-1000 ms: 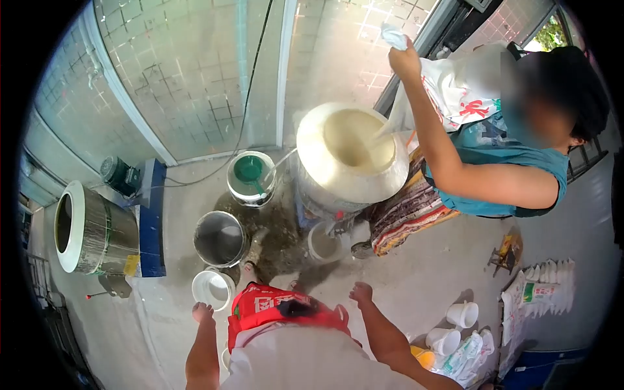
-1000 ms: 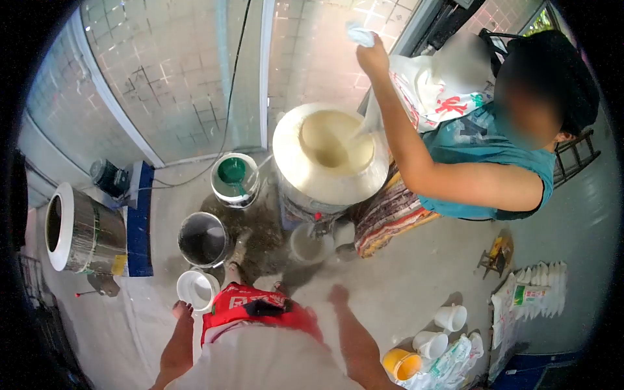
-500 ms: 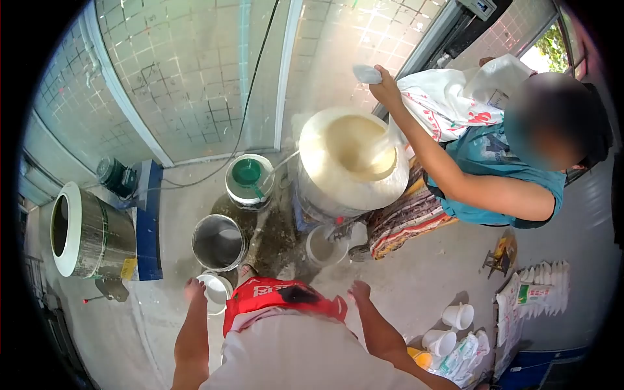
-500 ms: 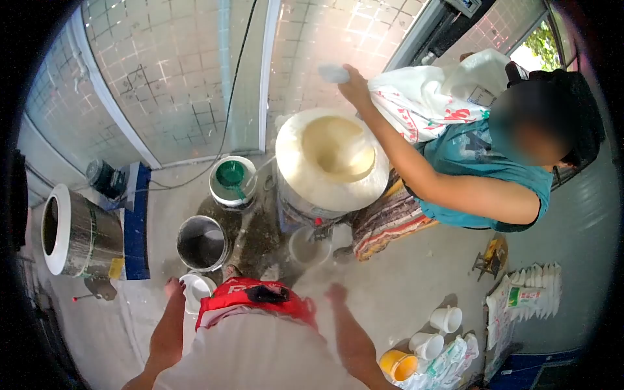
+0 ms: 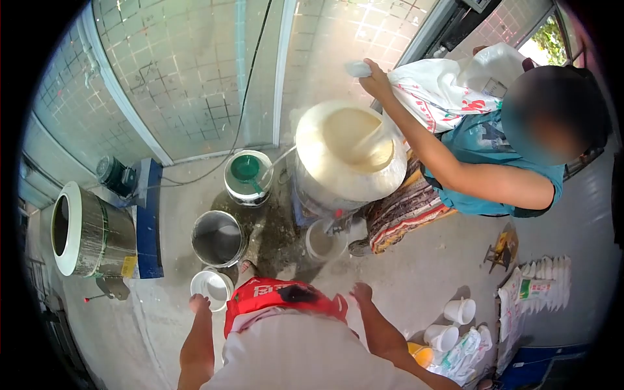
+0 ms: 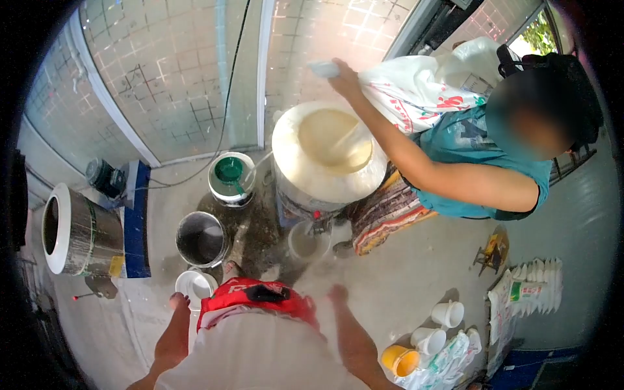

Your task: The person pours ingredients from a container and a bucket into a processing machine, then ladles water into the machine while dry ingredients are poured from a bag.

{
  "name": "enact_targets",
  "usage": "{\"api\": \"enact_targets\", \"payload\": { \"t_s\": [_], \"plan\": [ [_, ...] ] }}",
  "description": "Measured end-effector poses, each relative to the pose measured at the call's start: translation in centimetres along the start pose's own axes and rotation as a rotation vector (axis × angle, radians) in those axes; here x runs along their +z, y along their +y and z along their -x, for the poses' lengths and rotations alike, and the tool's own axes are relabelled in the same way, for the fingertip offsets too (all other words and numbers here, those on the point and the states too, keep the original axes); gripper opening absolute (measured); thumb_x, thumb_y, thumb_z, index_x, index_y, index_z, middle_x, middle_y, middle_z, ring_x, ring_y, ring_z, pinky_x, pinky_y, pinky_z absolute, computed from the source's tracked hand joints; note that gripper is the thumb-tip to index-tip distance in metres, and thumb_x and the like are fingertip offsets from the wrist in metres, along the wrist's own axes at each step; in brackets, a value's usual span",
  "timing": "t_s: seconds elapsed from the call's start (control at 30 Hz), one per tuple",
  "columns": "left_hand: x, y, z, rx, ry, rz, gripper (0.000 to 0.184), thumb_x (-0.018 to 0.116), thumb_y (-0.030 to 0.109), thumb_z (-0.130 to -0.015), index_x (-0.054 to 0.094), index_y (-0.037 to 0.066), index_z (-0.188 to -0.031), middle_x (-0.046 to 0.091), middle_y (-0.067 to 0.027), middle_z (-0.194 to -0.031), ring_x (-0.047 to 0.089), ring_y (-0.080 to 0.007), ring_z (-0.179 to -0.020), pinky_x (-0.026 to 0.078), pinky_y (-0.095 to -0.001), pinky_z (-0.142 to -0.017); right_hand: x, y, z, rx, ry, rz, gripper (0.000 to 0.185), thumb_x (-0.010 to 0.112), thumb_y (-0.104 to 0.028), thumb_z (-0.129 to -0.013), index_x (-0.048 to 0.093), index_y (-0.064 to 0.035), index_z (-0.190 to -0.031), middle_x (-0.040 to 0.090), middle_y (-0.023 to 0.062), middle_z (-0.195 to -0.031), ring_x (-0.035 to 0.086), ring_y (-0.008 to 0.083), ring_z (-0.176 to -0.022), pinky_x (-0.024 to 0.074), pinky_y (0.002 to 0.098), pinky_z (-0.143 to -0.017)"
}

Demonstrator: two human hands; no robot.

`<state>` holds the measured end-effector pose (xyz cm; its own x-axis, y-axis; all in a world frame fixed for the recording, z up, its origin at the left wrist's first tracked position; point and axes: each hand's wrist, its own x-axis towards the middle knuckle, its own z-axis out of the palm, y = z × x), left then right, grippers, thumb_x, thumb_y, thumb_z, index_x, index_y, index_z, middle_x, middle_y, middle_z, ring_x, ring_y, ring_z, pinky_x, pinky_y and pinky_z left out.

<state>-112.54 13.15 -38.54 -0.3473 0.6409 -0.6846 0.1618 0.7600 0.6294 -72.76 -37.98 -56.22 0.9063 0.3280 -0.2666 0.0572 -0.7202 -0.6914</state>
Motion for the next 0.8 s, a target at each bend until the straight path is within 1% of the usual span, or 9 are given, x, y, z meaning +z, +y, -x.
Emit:
{"api": "enact_targets", "payload": {
  "t_s": [0.1,0.3,0.47,0.6,0.67,0.7,0.73,0.77,0.8],
  "plan": [
    [-0.4,-0.9,-0.1,0.006,-0.027,0.053,0.037,0.042,0.006,-0.076,0.046,0.002,-0.113,0.055,-0.0121,-0.085,0.057,-0.0203,-0.062,0.041,-0.0263,-0.042,-0.6,0.1,0.2,0.023,-0.029,0.01,0.026,0.045,0.002,-0.078,0.052,0.0031,-0.103,0.054,0.0126,-0.094,0.055,0.0241,-0.081,0.0523,0.0347,-0.06],
    [0.1,-0.7,0.5,0.018,-0.046,0.09,0.037,0.043,0.005,-0.076,0.048,0.003,-0.112,0.056,-0.012,-0.086,0.059,-0.0217,-0.064,0.043,-0.0264,-0.043,0.2,1.7,-0.5,-0.013,-0.002,0.051,0.025,0.045,0.001,-0.078,0.052,0.0034,-0.101,0.055,0.0143,-0.084,0.057,0.0262,-0.065,0.0516,0.0346,-0.053],
    [1.0,-0.4,1.9,0.049,-0.015,0.065,0.036,0.043,0.004,-0.076,0.049,0.002,-0.111,0.057,-0.0119,-0.087,0.059,-0.0219,-0.063,0.043,-0.0267,-0.043,0.9,4.2,-1.2,-0.139,-0.045,-0.009,0.023,0.043,0.0,-0.079,0.052,0.0035,-0.1,0.053,0.014,-0.077,0.056,0.0257,-0.055,0.0488,0.034,-0.047],
    [0.9,-0.9,1.5,0.019,-0.036,0.031,0.036,0.043,0.005,-0.075,0.049,0.002,-0.11,0.056,-0.0114,-0.086,0.058,-0.0213,-0.061,0.042,-0.0264,-0.042,0.0,3.7,-1.1,-0.113,-0.102,0.029,0.023,0.042,-0.002,-0.08,0.052,0.0028,-0.101,0.053,0.0135,-0.075,0.055,0.0261,-0.055,0.0477,0.0347,-0.047],
    [0.7,-1.9,0.8,0.017,-0.052,0.079,0.034,0.043,0.005,-0.075,0.05,0.002,-0.108,0.056,-0.0106,-0.084,0.058,-0.0209,-0.059,0.041,-0.0258,-0.041,-1.4,1.5,-0.4,0.032,-0.208,-0.296,0.024,0.043,-0.006,-0.081,0.051,0.0024,-0.102,0.053,0.0133,-0.074,0.055,0.0267,-0.057,0.0476,0.0361,-0.048],
    [0.3,-2.2,0.5,0.006,-0.047,0.088,0.034,0.043,0.005,-0.075,0.05,0.003,-0.107,0.055,-0.01,-0.082,0.057,-0.0207,-0.058,0.04,-0.0256,-0.041,-3.6,-2.6,0.8,0.15,-0.28,-0.646,0.025,0.043,-0.009,-0.081,0.05,0.0023,-0.102,0.053,0.0132,-0.074,0.055,0.027,-0.058,0.0476,0.0368,-0.05],
    [0.1,-2.4,0.3,-0.007,-0.049,0.097,0.033,0.043,0.006,-0.074,0.051,0.004,-0.106,0.055,-0.0093,-0.08,0.056,-0.0205,-0.057,0.039,-0.0254,-0.041,-4.8,-4.5,1.5,0.265,-0.34,-0.996,0.026,0.043,-0.011,-0.081,0.049,0.0022,-0.103,0.053,0.0131,-0.074,0.055,0.0272,-0.058,0.0476,0.0376,-0.051],
    [0.2,-2.6,0.2,-0.022,-0.056,0.104,0.032,0.043,0.006,-0.074,0.051,0.004,-0.105,0.054,-0.0086,-0.078,0.056,-0.0203,-0.056,0.038,-0.0252,-0.04,-2.8,-2.0,0.3,0.053,-0.248,-0.574,0.027,0.042,-0.014,-0.082,0.049,0.0022,-0.103,0.053,0.0128,-0.074,0.055,0.0273,-0.059,0.0474,0.0384,-0.052],
    [0.2,-3.4,-0.5,-0.005,-0.054,0.167,0.03,0.044,0.006,-0.074,0.051,0.007,-0.103,0.051,-0.0066,-0.072,0.053,-0.0191,-0.053,0.036,-0.0254,-0.039,-2.3,-1.8,-0.3,-0.053,-0.216,-0.365,0.027,0.043,-0.013,-0.082,0.049,0.0017,-0.103,0.053,0.0121,-0.074,0.055,0.0258,-0.061,0.0475,0.0372,-0.053]
  ]
}}
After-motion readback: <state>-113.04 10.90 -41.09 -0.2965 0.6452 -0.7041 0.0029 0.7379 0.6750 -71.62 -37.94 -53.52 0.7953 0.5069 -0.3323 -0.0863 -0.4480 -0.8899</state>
